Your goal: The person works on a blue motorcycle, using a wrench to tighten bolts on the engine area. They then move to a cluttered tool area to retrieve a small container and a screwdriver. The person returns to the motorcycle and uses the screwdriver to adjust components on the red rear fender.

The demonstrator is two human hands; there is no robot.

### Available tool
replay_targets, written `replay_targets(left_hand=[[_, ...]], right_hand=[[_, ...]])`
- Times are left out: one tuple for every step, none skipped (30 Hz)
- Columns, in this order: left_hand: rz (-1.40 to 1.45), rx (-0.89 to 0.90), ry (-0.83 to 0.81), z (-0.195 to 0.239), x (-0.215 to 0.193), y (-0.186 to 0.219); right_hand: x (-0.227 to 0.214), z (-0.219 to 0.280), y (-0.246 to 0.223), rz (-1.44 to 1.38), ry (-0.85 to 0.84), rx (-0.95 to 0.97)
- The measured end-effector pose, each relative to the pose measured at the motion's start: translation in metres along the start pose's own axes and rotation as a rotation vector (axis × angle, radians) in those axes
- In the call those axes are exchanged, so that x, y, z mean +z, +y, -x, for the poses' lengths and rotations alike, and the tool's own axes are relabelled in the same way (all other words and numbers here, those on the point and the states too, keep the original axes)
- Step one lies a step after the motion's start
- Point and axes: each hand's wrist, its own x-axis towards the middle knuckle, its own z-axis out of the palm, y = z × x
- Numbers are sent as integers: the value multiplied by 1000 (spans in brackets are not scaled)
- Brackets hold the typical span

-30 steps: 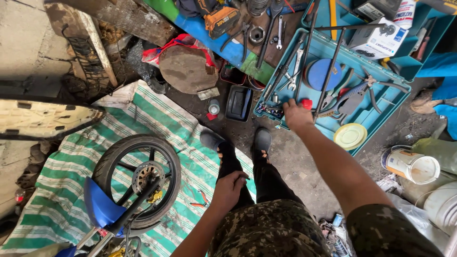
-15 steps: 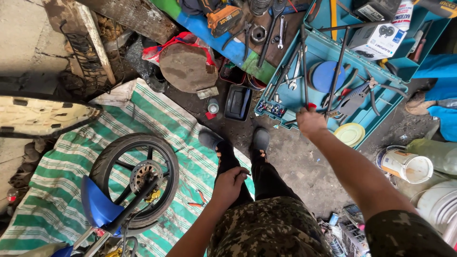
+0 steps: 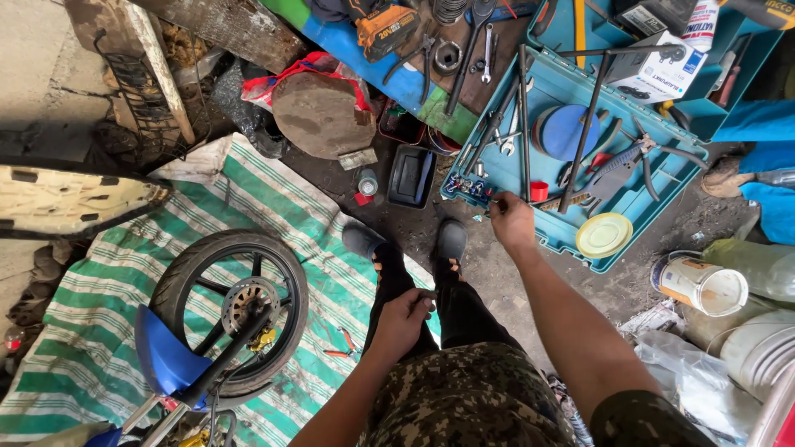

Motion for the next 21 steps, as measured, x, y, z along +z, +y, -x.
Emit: replay_targets(left_hand=[[2, 1, -4, -4, 2, -3], [2, -1, -1, -3, 3, 0], [3, 8, -9, -2, 5, 3], [3, 18, -17, -2, 5, 7], [1, 17, -16, -2, 7, 5], [6, 19, -15, -2, 8, 3], [11, 20, -14, -1, 9, 2], [10, 18, -11, -1, 9, 1], [13, 18, -11, 0, 9, 1], [15, 17, -11, 1, 8, 0], [13, 15, -8, 1, 6, 0], [14, 10, -6, 1, 5, 0], [14, 6, -5, 1, 4, 0], [12, 4, -5, 3, 1, -1], [14, -13, 1, 5, -1, -2], [16, -29, 7, 6, -4, -2], [15, -30, 8, 5, -7, 0], [15, -39, 14, 6, -9, 1], [16, -47, 20, 7, -10, 3], [16, -46, 18, 5, -11, 1], [26, -49, 23, 4, -11, 0]], right_hand=[[10, -2, 4, -61, -10, 106], [13, -3, -4, -62, -13, 105], [16, -4, -11, -94, 2, 90], [20, -5, -20, -128, 19, 77], [15, -5, -32, -130, 18, 76], [11, -5, -44, -120, 34, 16], [7, -5, -56, -110, 50, -45], [14, -14, -50, -112, 47, -46], [20, -23, -44, -24, -6, -45], [27, -31, -38, 65, -59, -44], [29, -35, -38, 62, -61, -45], [31, -38, -39, 154, -115, -46], [32, -42, -40, 246, -168, -46], [34, -43, -39, 245, -170, -46], [36, -44, -39, 294, -194, -30], [37, -47, -39, 343, -216, -15], [38, -49, -36, 341, -217, -15], [38, -51, -32, 324, -210, -27], [38, -52, -27, 306, -202, -39], [36, -51, -25, 307, -200, -37], [34, -51, -22, 83, -142, 13]])
